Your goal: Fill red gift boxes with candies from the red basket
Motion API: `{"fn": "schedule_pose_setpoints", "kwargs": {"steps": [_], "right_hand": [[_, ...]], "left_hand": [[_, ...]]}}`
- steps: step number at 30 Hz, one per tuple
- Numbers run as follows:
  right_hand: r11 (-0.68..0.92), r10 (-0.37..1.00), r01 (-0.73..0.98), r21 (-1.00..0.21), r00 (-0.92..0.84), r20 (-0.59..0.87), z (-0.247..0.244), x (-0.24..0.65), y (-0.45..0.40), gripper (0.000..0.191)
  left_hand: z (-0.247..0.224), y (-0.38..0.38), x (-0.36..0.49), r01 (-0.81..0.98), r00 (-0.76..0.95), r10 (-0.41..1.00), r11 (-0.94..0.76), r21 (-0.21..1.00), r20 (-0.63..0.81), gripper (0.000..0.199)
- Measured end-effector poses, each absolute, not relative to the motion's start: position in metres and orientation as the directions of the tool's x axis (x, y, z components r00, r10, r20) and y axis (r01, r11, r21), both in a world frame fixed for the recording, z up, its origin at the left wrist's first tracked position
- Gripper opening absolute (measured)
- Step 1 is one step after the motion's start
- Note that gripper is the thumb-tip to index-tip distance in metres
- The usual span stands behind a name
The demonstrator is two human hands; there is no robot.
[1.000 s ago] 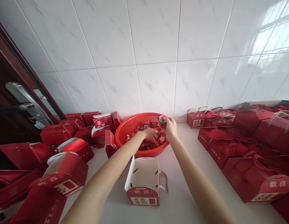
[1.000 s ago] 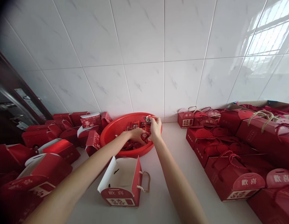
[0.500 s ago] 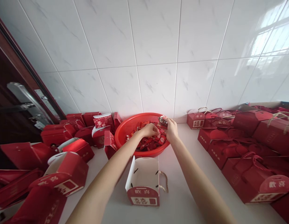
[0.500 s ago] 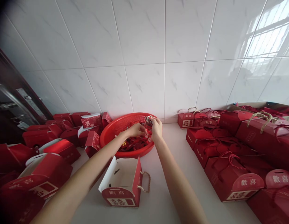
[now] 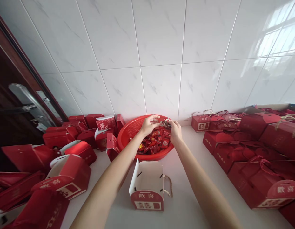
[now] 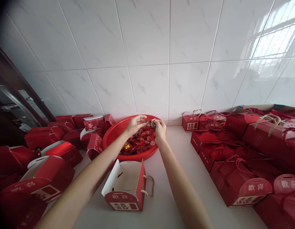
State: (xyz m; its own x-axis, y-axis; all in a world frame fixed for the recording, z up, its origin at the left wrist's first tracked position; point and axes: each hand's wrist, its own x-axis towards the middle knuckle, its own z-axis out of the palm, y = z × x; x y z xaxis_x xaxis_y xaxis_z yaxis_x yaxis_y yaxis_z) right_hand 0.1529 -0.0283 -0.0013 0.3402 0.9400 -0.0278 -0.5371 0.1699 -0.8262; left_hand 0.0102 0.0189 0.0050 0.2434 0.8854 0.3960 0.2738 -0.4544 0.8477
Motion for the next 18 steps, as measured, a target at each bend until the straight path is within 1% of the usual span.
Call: {"fn": "schedule_pose_setpoints", "kwargs": {"steps": [4, 11, 15, 18], "right_hand": [[0.152, 0.953, -0.513, -0.845, 0.303, -0.013, -0.003, 0.153, -0.029, 0.011], [0.130, 0.959, -0.487, -0.863, 0.283, -0.015, -0.005, 0.153, -0.028, 0.015], [0.137, 0.950, -0.502, -0.854, 0.311, -0.031, -0.003, 0.153, -0.027, 0.016], [0.146, 0.940, -0.517, -0.844, 0.338, -0.044, -0.001, 0.153, -0.028, 0.013]], "left_hand": [[0.004, 0.017, 0.011, 0.256, 0.281, 0.881, -0.452, 0.855, 0.381, 0.041], [0.002, 0.020, 0.011, 0.304, 0.326, 0.878, -0.449, 0.840, 0.351, 0.037], [0.000, 0.021, 0.012, 0.402, 0.358, 0.881, -0.444, 0.801, 0.309, 0.032], [-0.006, 0.018, 0.012, 0.539, 0.420, 0.882, -0.432, 0.723, 0.213, 0.028]]}}
